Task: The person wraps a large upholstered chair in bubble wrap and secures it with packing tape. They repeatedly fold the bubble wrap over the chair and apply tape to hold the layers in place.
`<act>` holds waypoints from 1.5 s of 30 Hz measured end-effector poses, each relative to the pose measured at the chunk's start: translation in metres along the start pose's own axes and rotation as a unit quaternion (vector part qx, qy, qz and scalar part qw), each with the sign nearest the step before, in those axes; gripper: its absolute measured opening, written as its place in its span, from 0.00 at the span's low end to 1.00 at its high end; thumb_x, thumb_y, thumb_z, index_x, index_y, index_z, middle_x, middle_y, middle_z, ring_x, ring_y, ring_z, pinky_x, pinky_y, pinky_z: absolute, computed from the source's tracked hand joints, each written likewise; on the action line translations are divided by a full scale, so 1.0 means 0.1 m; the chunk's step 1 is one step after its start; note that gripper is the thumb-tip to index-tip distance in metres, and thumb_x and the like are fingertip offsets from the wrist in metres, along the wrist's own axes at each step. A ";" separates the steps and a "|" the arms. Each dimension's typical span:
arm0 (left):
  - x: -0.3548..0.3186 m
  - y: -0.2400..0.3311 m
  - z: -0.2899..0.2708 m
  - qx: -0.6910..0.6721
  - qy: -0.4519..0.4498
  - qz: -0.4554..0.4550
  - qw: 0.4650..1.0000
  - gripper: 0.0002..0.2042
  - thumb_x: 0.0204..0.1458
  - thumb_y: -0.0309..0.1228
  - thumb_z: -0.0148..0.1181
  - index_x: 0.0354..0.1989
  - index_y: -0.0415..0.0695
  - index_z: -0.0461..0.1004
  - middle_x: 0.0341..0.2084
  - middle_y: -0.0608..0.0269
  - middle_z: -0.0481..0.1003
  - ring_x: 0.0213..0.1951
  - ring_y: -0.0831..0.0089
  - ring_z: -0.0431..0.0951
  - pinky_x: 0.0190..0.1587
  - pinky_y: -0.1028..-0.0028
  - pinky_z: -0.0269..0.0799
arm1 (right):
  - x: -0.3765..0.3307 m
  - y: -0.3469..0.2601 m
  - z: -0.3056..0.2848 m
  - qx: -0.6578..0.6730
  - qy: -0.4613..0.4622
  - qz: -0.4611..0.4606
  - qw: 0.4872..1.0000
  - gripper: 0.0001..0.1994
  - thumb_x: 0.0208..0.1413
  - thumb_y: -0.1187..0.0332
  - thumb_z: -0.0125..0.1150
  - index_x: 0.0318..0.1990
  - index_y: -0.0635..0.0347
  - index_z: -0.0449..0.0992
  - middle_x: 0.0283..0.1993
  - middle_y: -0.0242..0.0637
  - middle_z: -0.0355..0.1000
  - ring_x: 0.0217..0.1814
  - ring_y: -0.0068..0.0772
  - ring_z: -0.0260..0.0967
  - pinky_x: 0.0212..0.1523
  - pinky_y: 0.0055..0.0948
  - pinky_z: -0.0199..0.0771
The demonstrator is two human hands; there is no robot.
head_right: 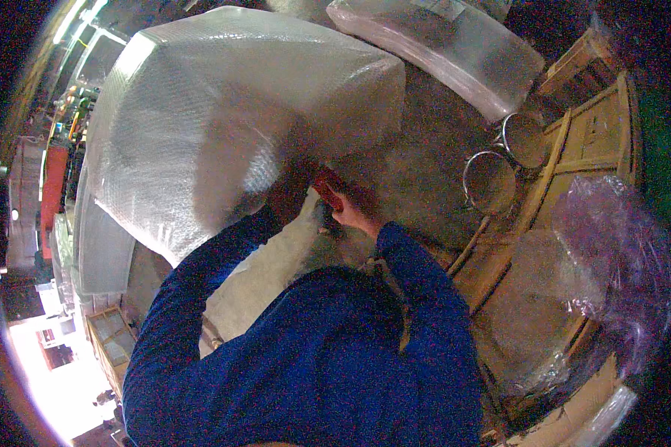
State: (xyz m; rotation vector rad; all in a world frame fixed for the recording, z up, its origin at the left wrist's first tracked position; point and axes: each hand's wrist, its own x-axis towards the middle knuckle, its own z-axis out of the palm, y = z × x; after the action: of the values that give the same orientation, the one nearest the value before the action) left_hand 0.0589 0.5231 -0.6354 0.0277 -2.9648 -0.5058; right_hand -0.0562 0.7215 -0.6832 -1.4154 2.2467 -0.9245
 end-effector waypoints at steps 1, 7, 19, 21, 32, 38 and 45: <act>-0.05 -0.12 0.17 -0.086 0.015 -0.030 0.996 0.18 0.69 0.32 0.44 0.64 0.41 0.69 0.66 0.51 0.67 0.67 0.53 0.65 0.72 0.57 0.56 | 0.05 -0.05 0.02 0.008 -0.009 0.002 1.000 0.34 0.43 0.57 0.73 0.62 0.48 0.74 0.47 0.47 0.79 0.46 0.55 0.78 0.47 0.51 0.79; -0.21 -0.62 1.07 0.039 0.010 -0.036 0.999 0.26 0.64 0.32 0.50 0.70 0.38 0.60 0.71 0.44 0.58 0.72 0.52 0.57 0.75 0.59 0.50 | -0.20 -0.36 0.38 -0.412 -0.013 -0.024 0.911 0.16 0.55 0.63 0.57 0.48 0.60 0.79 0.43 0.47 0.79 0.43 0.53 0.77 0.44 0.55 0.76; -0.63 0.21 1.28 -0.064 -0.107 0.113 0.986 0.29 0.59 0.53 0.57 0.62 0.47 0.72 0.59 0.49 0.74 0.63 0.52 0.70 0.68 0.50 0.61 | -0.34 -0.87 -1.67 0.178 0.129 0.094 0.971 0.38 0.47 0.54 0.75 0.65 0.60 0.71 0.49 0.47 0.79 0.48 0.49 0.78 0.50 0.44 0.77; -0.71 0.58 1.07 -0.166 -0.112 0.008 0.980 0.27 0.60 0.52 0.57 0.64 0.50 0.72 0.60 0.51 0.73 0.64 0.49 0.70 0.68 0.50 0.62 | 0.02 -1.33 -2.10 -0.054 0.146 0.058 0.986 0.39 0.48 0.54 0.75 0.67 0.62 0.69 0.54 0.50 0.77 0.50 0.53 0.76 0.51 0.44 0.77; -0.80 0.66 -1.31 -0.260 -0.095 -0.150 0.949 0.22 0.64 0.46 0.55 0.63 0.53 0.73 0.49 0.43 0.79 0.48 0.44 0.81 0.52 0.52 0.76 | 3.06 -3.56 -2.11 -0.192 0.216 -0.430 0.856 0.32 0.57 0.72 0.61 0.70 0.37 0.67 0.53 0.51 0.71 0.53 0.55 0.71 0.55 0.48 0.72; -0.84 0.52 -1.44 -0.262 0.116 -0.053 0.957 0.18 0.59 0.39 0.62 0.57 0.50 0.77 0.46 0.45 0.80 0.47 0.45 0.81 0.50 0.53 0.78 | 4.04 -4.05 -1.32 -0.035 0.149 -0.494 0.856 0.26 0.59 0.72 0.58 0.64 0.34 0.74 0.51 0.48 0.74 0.55 0.52 0.71 0.61 0.54 0.65; -0.92 0.66 -1.43 -0.275 0.083 -0.146 0.947 0.17 0.53 0.37 0.68 0.51 0.46 0.80 0.45 0.47 0.82 0.45 0.46 0.82 0.45 0.55 0.79 | 2.18 -2.74 -0.74 0.052 0.251 -0.431 0.865 0.20 0.56 0.63 0.66 0.57 0.50 0.79 0.60 0.47 0.70 0.60 0.48 0.68 0.64 0.50 0.63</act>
State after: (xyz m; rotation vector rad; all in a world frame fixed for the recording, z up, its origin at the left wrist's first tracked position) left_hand 0.1699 0.5417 -0.4913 0.4316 -2.5622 -1.2789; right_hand -0.0128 0.4727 -0.4299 -2.4019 1.7396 -1.8274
